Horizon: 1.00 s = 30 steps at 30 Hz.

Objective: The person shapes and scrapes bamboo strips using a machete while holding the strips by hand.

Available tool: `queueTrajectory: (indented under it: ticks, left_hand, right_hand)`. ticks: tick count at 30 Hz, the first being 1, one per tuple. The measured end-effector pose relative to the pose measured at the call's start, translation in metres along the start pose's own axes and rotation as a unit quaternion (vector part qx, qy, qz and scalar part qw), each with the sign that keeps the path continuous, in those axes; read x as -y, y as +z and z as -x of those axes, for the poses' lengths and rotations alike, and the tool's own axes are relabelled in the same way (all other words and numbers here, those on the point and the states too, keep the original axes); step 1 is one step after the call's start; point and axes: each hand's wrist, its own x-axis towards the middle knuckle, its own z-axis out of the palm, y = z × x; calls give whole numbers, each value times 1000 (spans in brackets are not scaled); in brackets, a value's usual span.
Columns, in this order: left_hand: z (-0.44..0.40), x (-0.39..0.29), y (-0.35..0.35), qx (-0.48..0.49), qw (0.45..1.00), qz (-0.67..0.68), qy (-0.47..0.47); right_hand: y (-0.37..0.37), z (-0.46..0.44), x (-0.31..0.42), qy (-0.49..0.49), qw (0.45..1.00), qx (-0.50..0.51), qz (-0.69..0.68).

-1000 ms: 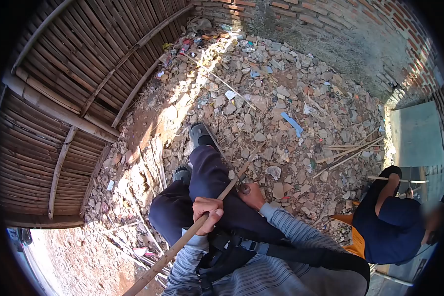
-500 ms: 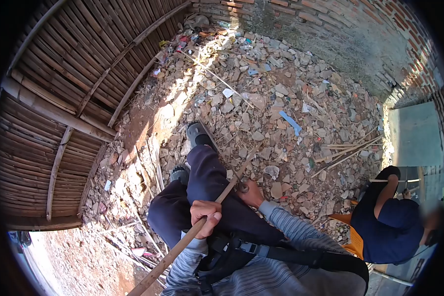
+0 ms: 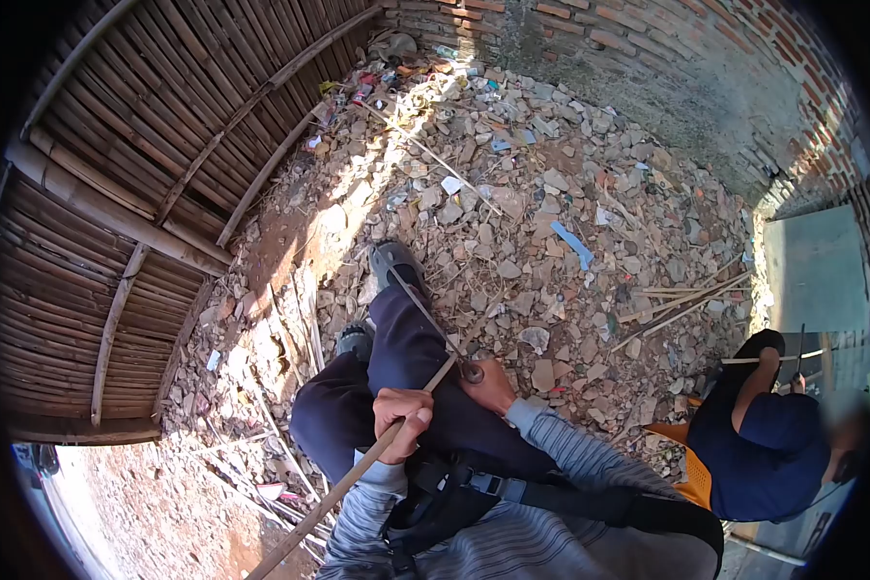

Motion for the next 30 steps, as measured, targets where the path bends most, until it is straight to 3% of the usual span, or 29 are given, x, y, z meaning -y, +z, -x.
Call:
queueTrajectory:
  ticks: [7, 9, 10, 14, 16, 20, 22, 26, 30]
  left_hand:
    - [-2, -1, -2, 13, 1000, 12, 15]
    - [-3, -1, -1, 18, 1000, 17, 13]
    - [-4, 0, 0, 23, 1000, 13, 13]
    - [-7, 1, 3, 47, 999, 9, 14]
    - [-11, -2, 2, 53, 998, 8, 11]
    - [-8, 0, -3, 59, 998, 20, 2]
    - [-6, 0, -3, 55, 998, 19, 3]
    - [-8, 0, 1, 50, 999, -2, 18]
    - [-8, -1, 2, 53, 998, 8, 15]
  right_hand:
    - [0, -19, -45, 41, 998, -19, 33]
    - [-14, -19, -58, 148, 989, -1, 1]
    - [-14, -19, -59, 94, 995, -28, 37]
    - [-24, -10, -26, 71, 996, 1, 60]
    - [-19, -6, -22, -32, 996, 28, 77]
    - [-16, -18, -34, 9, 1000, 19, 6]
    - [-13, -25, -48, 153, 987, -4, -48]
    - [-18, -33, -62, 152, 988, -1, 18]
    - [-27, -18, -30, 51, 996, 31, 71]
